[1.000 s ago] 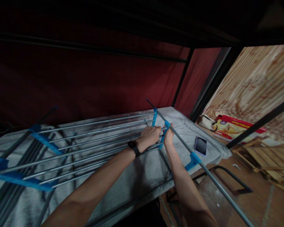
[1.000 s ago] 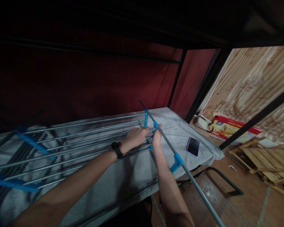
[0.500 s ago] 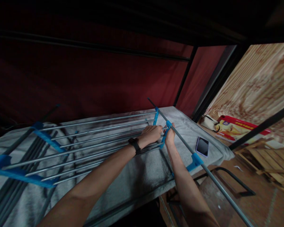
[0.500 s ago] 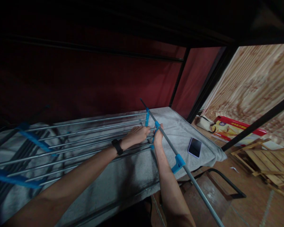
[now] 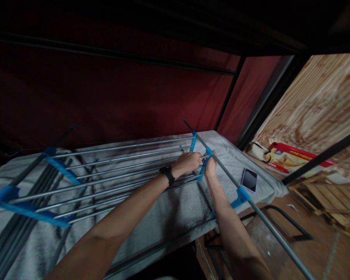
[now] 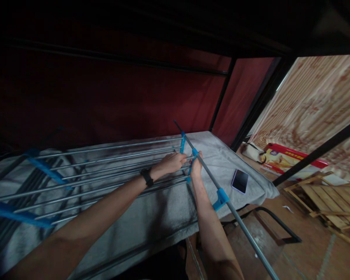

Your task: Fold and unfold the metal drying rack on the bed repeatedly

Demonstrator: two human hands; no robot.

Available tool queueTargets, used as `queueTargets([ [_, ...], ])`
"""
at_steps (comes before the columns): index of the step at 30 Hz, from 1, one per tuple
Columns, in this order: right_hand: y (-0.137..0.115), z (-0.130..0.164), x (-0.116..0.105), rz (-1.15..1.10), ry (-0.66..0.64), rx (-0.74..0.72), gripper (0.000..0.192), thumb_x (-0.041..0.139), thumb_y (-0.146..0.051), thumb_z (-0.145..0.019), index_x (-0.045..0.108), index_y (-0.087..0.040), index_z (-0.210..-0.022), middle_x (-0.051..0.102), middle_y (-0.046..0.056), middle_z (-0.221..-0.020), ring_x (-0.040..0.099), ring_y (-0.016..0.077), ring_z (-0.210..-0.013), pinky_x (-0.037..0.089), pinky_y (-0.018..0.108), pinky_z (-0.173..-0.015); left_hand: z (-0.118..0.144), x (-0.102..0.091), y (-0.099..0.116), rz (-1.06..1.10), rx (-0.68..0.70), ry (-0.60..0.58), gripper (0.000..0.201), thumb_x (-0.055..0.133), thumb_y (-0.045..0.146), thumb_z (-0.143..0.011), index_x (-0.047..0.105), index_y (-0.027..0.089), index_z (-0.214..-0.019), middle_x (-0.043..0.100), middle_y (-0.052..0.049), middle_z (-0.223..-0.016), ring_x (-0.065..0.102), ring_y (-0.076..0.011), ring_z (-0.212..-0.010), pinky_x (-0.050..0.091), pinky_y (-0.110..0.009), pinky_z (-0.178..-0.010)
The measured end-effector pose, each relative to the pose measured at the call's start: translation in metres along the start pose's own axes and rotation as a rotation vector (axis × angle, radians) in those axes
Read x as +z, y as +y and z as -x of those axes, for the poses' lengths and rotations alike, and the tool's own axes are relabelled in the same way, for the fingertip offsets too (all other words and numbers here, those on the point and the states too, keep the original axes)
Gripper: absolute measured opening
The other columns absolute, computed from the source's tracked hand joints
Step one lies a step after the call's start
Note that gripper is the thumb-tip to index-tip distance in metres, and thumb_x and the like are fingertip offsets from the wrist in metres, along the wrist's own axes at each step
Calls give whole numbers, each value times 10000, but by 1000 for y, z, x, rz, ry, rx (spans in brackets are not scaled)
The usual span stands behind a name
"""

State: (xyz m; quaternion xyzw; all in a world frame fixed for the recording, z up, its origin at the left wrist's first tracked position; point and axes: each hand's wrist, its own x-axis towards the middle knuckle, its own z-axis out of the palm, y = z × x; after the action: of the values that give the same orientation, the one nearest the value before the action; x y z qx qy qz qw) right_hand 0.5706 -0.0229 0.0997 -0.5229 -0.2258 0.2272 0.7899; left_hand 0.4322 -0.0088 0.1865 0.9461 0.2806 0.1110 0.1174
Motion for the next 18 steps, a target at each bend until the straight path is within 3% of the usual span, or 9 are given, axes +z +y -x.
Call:
queueTargets([
  [5, -3, 2, 0, -19, 1, 0, 545, 418, -755, -835, 469, -238, -669, 456, -50, -538, 411, 105, -455, 363, 263, -432, 7, 0, 3, -50, 22, 44, 305, 347, 319, -996, 618, 211, -1082, 686, -76, -1066, 644, -219, -1027, 470, -311, -833],
  [10, 0, 3, -4, 8, -9, 0, 537, 411, -740, -852, 487, -238, -675, 483, -42, -551, 420, 116, -462, 368, 276, -446, 38, -8, 0, -202, -14, 115, 305, 457, 390, -968, 584, 196, -1166, 647, -114, -1157, 641, -247, -1023, 454, -363, -882],
  [14, 4, 2, -5, 41, -10, -6, 576, 358, -750, -869, 485, -238, -637, 448, -37, -514, 406, 122, -456, 358, 284, -448, 62, -11, -11, -279, -127, 56, 342, 384, 396, -995, 613, 153, -1072, 700, -137, -988, 677, -262, -943, 470, -344, -775],
  [18, 4, 0, -3, 32, -14, -10, 578, 354, -754, -867, 476, -232, -651, 447, -43, -513, 415, 112, -451, 359, 264, -434, 66, -16, -14, -277, -109, 39, 354, 331, 396, -1013, 572, 170, -1140, 728, -113, -911, 703, -250, -870, 463, -315, -691],
])
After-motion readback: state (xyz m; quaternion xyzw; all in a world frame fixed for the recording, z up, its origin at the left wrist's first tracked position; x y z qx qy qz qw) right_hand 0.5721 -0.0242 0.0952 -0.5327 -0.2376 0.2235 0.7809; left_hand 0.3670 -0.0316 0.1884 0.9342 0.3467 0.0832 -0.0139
